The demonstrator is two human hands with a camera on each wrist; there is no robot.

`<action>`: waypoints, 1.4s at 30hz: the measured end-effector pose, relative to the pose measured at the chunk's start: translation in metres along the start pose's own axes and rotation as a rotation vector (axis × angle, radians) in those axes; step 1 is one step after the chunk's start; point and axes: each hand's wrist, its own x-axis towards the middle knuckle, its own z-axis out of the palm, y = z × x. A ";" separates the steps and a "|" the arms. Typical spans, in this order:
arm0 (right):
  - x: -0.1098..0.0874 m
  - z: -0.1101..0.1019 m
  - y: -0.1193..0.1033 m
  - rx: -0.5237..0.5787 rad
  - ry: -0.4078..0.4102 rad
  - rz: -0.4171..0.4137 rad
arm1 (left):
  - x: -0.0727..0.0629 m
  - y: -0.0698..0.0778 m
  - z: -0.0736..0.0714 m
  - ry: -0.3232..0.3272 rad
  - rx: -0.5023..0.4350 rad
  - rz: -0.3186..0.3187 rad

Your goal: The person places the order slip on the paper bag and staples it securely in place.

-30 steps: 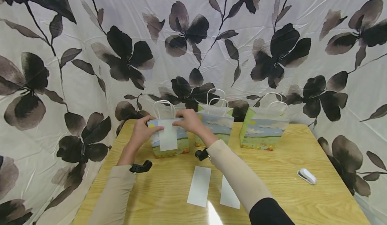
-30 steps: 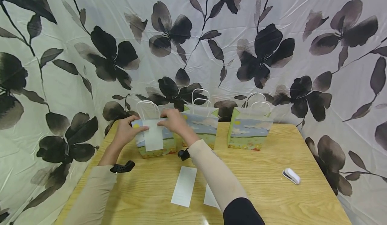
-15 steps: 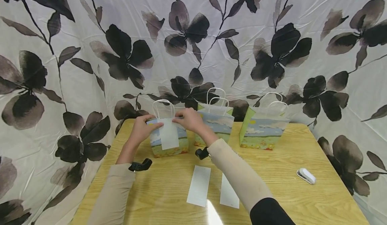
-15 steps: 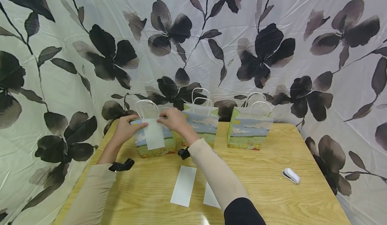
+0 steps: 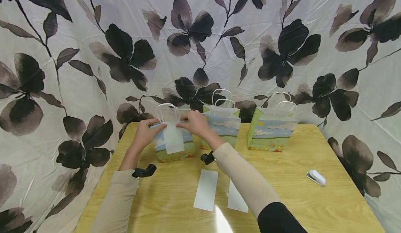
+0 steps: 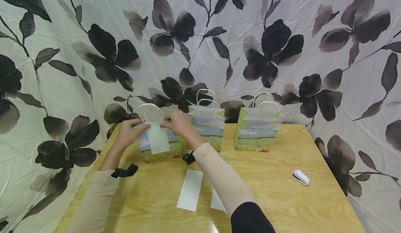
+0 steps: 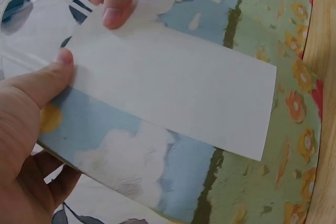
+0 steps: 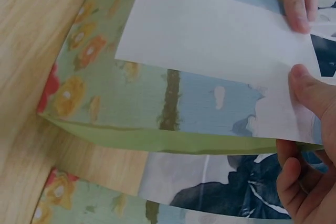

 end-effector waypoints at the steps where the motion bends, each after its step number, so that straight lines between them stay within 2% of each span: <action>1: 0.000 0.000 0.000 0.005 0.000 0.001 | 0.000 0.000 0.000 0.006 -0.004 -0.001; 5: 0.000 -0.001 -0.001 0.049 -0.008 0.017 | 0.001 -0.001 0.002 0.031 -0.020 -0.015; 10: -0.003 -0.003 0.000 0.070 0.003 0.051 | 0.003 0.000 0.006 0.017 -0.044 -0.005; 19: -0.015 -0.007 0.001 0.006 0.032 0.063 | 0.000 0.000 0.009 0.041 -0.040 -0.005; 24: -0.031 -0.021 -0.002 -0.052 0.087 0.053 | 0.000 -0.001 0.009 0.054 -0.054 0.012; 27: -0.043 -0.034 0.001 -0.044 0.121 0.041 | 0.002 -0.001 0.009 0.060 -0.057 0.020; 32: -0.071 -0.060 0.012 0.035 0.146 0.008 | 0.004 -0.001 0.008 0.064 -0.052 0.025; 37: -0.106 -0.088 0.034 0.054 0.211 -0.050 | 0.004 -0.001 0.006 0.060 -0.074 0.026; 40: -0.131 -0.104 0.053 0.054 0.258 -0.028 | 0.003 -0.003 0.005 0.065 -0.068 0.015; 42: -0.150 -0.115 0.067 0.054 0.267 0.026 | 0.002 -0.006 0.006 0.062 -0.067 0.002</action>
